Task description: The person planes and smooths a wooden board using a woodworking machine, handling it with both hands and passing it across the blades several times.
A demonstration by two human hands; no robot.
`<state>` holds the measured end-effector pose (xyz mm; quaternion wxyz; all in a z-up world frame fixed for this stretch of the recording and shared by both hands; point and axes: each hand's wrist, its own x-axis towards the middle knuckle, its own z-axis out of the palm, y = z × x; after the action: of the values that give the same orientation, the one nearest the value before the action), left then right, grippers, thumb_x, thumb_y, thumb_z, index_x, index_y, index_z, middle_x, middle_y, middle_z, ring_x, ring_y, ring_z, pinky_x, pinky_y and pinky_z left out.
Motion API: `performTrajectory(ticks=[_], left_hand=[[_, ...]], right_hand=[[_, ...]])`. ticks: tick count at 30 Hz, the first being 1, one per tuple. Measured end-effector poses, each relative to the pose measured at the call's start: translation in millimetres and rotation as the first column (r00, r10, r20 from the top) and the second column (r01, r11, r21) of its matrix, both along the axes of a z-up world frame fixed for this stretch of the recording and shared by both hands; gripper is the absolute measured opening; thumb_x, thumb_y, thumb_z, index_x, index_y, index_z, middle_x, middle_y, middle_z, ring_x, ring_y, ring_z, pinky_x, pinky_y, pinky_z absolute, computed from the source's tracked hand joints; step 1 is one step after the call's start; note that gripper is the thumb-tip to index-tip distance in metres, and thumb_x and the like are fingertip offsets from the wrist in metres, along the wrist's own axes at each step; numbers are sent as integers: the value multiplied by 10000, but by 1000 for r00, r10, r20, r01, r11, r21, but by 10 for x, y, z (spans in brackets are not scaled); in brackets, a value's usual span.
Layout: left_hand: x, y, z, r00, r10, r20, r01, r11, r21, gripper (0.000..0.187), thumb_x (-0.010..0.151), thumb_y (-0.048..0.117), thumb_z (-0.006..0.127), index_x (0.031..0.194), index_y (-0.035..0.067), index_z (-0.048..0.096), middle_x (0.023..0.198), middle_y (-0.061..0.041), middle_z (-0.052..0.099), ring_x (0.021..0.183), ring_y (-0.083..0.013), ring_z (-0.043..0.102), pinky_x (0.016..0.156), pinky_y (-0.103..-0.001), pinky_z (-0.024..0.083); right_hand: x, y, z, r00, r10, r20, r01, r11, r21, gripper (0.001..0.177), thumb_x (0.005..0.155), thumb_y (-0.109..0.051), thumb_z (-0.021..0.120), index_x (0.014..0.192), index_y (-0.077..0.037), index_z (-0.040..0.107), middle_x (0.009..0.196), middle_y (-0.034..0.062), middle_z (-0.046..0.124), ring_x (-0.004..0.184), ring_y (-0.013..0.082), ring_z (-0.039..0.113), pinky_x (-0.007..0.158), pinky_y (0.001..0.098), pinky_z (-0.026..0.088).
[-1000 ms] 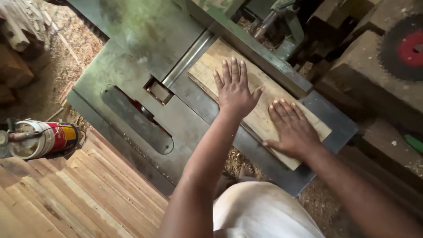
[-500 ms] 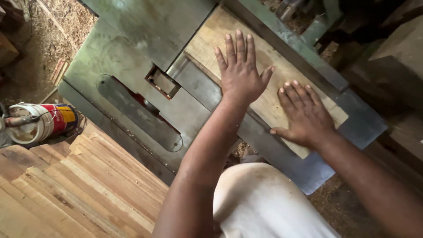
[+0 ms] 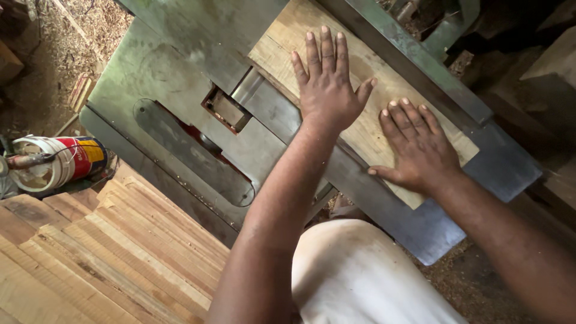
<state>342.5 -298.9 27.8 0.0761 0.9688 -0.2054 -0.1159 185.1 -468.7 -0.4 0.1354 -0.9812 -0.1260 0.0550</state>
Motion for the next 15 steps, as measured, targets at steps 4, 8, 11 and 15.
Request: performTrajectory(ticks=[4,8,11,15], left_hand=[[62,39,6,1000,2,-1,-2,1000,-5,983,973,716,424,1647,44,179,1725,-200,64,1592,-417,-13,1252,-642,-35],[110,66,10,1000,13,0,-13,1000,-2,983,974,715,431,1655,51,183,1730,-196,67,1601,-411,-8,1264,-637,-31],[160,93,9,1000,14,3,-14,1000,-8,991,965,719,434,1647,44,185,1724,-195,72,1594,-414,-6,1255,-638,-33],[229,127,3,1000,11,13,-11,1000,-5,985,970,719,428,1647,47,182,1724,-199,68,1593,-413,-13,1256,-633,-37]], right_hand=[[65,37,-11,1000,10,24,-10,1000,5,1129,809,-855,316,1585,-48,169,1642,175,168,1547,284,74,1254,471,10],[117,71,0,1000,3,4,-3,1000,-12,1126,803,-853,321,1586,-61,160,1648,165,161,1558,276,65,1266,466,0],[184,119,31,1000,3,5,-3,1000,-1,1134,795,-853,326,1586,-58,159,1643,166,165,1555,273,65,1266,466,-2],[312,193,130,1000,11,29,-11,1000,3,1146,774,-853,362,1566,-43,186,1621,178,191,1530,285,90,1243,472,13]])
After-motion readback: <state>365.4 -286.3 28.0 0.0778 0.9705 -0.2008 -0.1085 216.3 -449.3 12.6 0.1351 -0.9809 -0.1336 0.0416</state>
